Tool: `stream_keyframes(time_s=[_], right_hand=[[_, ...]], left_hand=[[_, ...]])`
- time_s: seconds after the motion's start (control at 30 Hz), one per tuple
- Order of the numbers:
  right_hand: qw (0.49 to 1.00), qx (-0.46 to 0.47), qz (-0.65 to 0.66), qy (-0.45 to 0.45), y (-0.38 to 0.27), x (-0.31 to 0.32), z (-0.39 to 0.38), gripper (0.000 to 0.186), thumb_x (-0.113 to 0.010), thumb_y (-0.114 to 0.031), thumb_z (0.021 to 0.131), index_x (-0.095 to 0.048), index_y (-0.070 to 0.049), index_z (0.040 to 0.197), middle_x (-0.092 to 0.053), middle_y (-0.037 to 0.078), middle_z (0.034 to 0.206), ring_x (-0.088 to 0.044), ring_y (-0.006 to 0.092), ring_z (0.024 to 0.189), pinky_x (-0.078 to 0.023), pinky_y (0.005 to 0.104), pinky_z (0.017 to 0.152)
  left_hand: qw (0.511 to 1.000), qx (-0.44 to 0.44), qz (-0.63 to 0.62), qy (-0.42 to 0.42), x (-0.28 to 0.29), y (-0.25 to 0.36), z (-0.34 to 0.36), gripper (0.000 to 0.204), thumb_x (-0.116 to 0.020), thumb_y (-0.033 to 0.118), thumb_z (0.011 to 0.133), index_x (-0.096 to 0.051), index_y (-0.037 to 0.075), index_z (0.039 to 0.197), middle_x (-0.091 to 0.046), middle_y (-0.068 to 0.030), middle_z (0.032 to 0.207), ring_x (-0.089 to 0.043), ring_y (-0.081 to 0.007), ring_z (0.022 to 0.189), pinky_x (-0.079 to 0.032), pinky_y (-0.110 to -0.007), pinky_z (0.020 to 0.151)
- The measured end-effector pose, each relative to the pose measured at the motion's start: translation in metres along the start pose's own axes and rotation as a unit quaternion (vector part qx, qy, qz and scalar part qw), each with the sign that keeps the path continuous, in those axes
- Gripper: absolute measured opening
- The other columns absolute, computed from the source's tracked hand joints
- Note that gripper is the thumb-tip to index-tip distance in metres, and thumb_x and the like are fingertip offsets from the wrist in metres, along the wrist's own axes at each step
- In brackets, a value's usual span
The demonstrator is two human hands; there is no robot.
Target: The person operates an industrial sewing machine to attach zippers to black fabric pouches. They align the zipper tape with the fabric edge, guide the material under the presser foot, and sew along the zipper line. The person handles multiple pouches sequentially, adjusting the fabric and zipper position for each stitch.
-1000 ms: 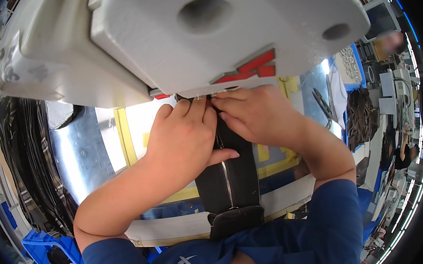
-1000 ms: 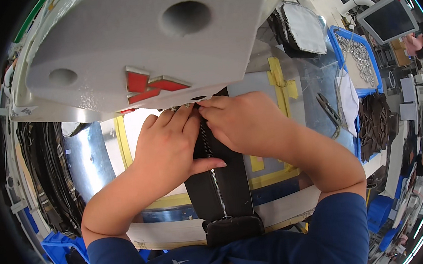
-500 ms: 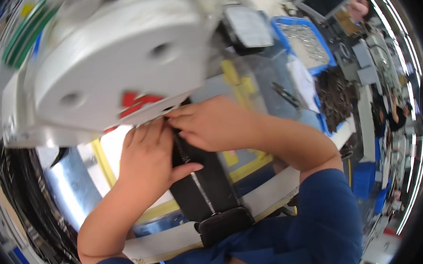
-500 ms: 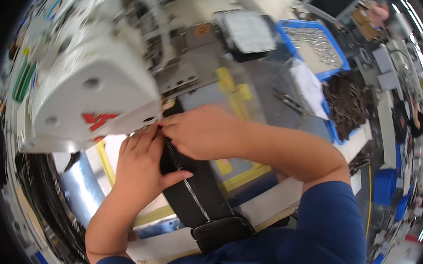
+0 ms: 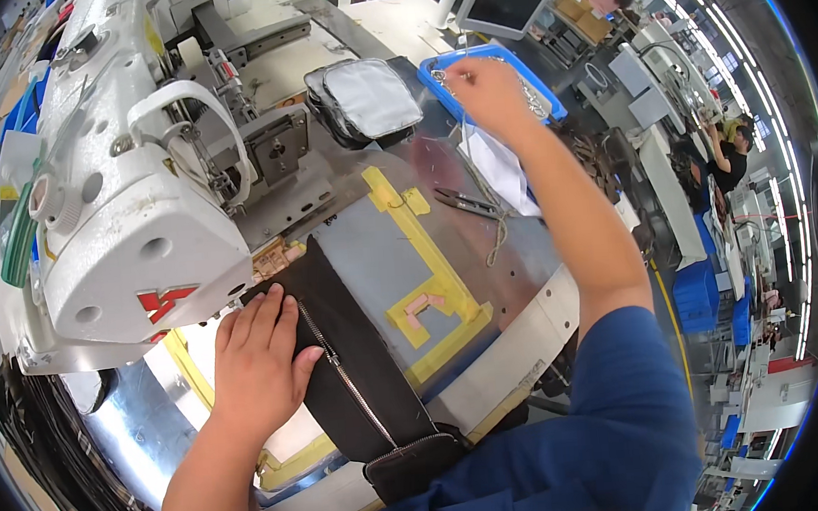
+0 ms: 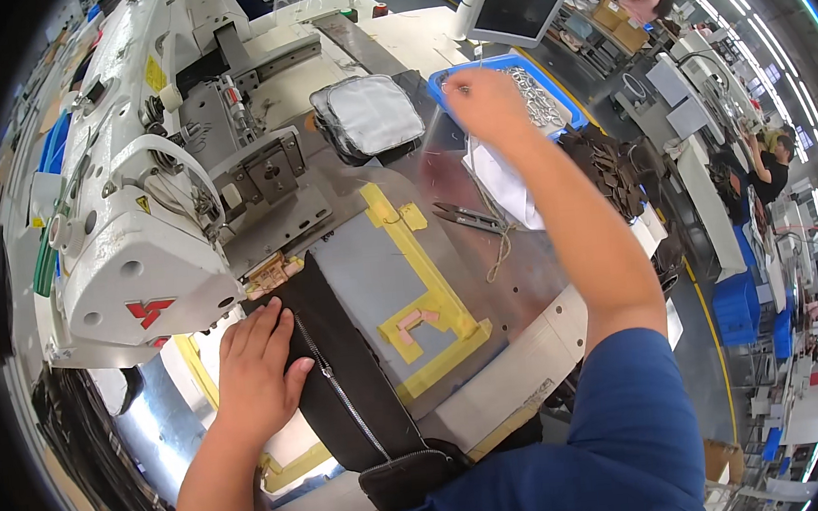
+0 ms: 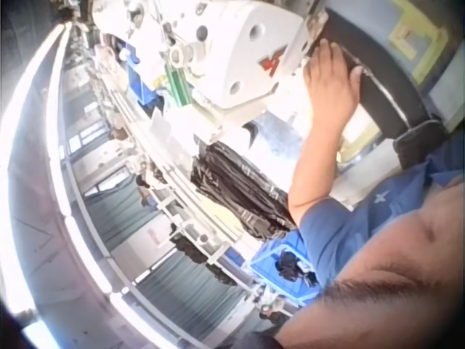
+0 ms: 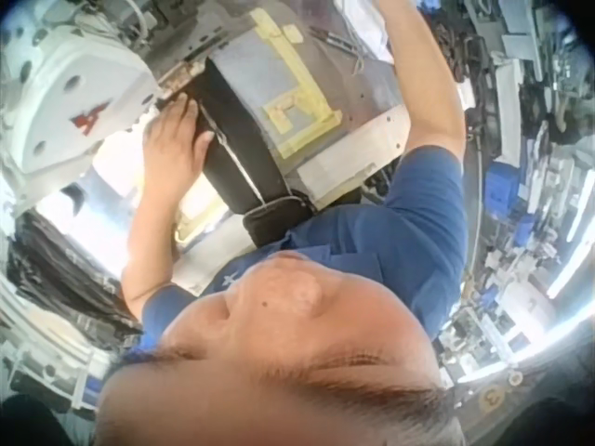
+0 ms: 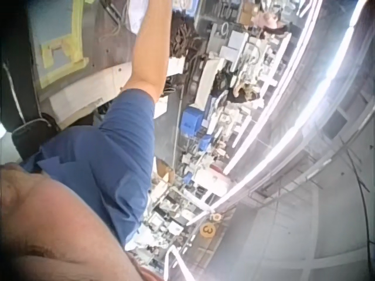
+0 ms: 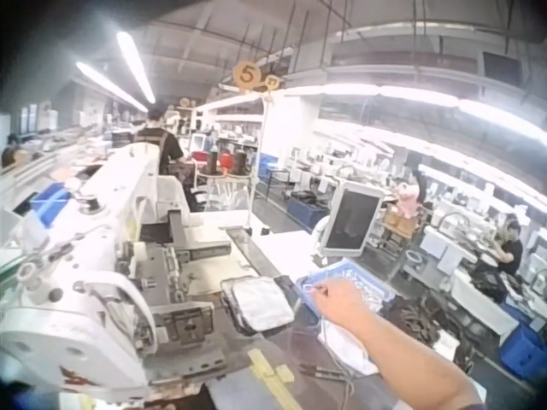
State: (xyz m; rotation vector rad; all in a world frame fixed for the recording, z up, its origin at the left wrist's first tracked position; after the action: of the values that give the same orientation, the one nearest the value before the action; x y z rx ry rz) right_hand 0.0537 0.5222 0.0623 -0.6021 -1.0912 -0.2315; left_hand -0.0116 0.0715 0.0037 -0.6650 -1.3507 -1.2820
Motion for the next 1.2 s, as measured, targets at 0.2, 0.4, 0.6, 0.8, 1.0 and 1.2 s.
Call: stream_keyframes(time_s=[0.2, 0.4, 0.6, 0.8, 1.0, 1.2], right_hand=[[0.976, -0.057, -0.208, -0.029, 0.159, -0.036, 0.035, 0.021, -0.068, -0.019, 0.093, -0.083, -0.01, 0.105, -0.079, 0.022, 0.106, -0.075, 0.0415, 0.104, -0.057, 0.0516, 0.096], [0.972, -0.08, -0.214, -0.052, 0.163, -0.039, 0.035, 0.018, -0.075, -0.018, 0.09, -0.08, -0.006, 0.102, -0.078, 0.023, 0.11, -0.073, 0.0407, 0.109, -0.057, 0.0498, 0.097], [0.979, -0.051, -0.189, -0.058, 0.169, -0.029, 0.032, 0.021, -0.076, -0.021, 0.089, -0.077, -0.005, 0.103, -0.077, 0.024, 0.109, -0.073, 0.0419, 0.108, -0.057, 0.0501, 0.096], [0.981, -0.052, -0.186, 0.007, 0.15, -0.03, 0.023, 0.021, -0.076, -0.021, 0.09, -0.077, -0.005, 0.104, -0.077, 0.023, 0.11, -0.073, 0.0417, 0.11, -0.057, 0.0503, 0.097], [0.973, -0.041, -0.218, -0.068, 0.15, -0.034, 0.034, 0.022, -0.072, -0.021, 0.093, -0.081, -0.004, 0.105, -0.077, 0.025, 0.111, -0.073, 0.042, 0.11, -0.057, 0.0522, 0.099], [0.956, -0.035, -0.292, 0.009, 0.119, -0.01, 0.032, 0.022, -0.07, -0.025, 0.098, -0.081, -0.007, 0.104, -0.078, 0.023, 0.106, -0.075, 0.043, 0.102, -0.057, 0.0522, 0.093]], left_hand=[[1.0, -0.007, -0.002, 0.002, 0.0, 0.0, 0.001, 0.068, -0.08, 0.034, 0.088, -0.063, -0.004, 0.142, -0.058, -0.0239, 0.152, -0.056, -0.0415, 0.138, -0.04, -0.054, 0.117], [1.0, -0.014, 0.002, 0.005, 0.001, -0.001, -0.001, 0.069, -0.08, 0.036, 0.088, -0.062, -0.004, 0.142, -0.059, -0.0243, 0.152, -0.056, -0.0412, 0.138, -0.04, -0.054, 0.117], [1.0, -0.018, 0.005, 0.01, -0.001, 0.0, -0.001, 0.069, -0.08, 0.037, 0.089, -0.062, -0.004, 0.142, -0.059, -0.0239, 0.152, -0.056, -0.0407, 0.138, -0.041, -0.053, 0.117], [1.0, -0.02, 0.007, 0.011, 0.002, 0.0, 0.0, 0.071, -0.08, 0.039, 0.089, -0.062, -0.005, 0.142, -0.06, -0.023, 0.151, -0.056, -0.0405, 0.137, -0.042, -0.052, 0.115], [0.999, -0.034, 0.009, 0.036, 0.002, 0.001, -0.002, 0.067, -0.081, 0.039, 0.087, -0.066, -0.004, 0.137, -0.064, -0.0208, 0.142, -0.059, -0.0397, 0.132, -0.045, -0.051, 0.112], [0.994, -0.086, -0.037, 0.065, 0.005, 0.005, 0.0, 0.052, -0.084, 0.034, 0.085, -0.074, 0.001, 0.124, -0.071, -0.0157, 0.12, -0.067, -0.0363, 0.118, -0.053, -0.049, 0.104]])
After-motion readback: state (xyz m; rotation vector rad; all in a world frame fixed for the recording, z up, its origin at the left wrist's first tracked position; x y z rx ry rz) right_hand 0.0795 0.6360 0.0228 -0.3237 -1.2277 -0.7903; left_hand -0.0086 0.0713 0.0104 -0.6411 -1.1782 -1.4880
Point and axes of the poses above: each hand's wrist, its own z-axis towards the middle knuckle, its own x-axis out of the back of the hand, y = z × x, the point moved 4 cm from there along z, towards the middle knuckle
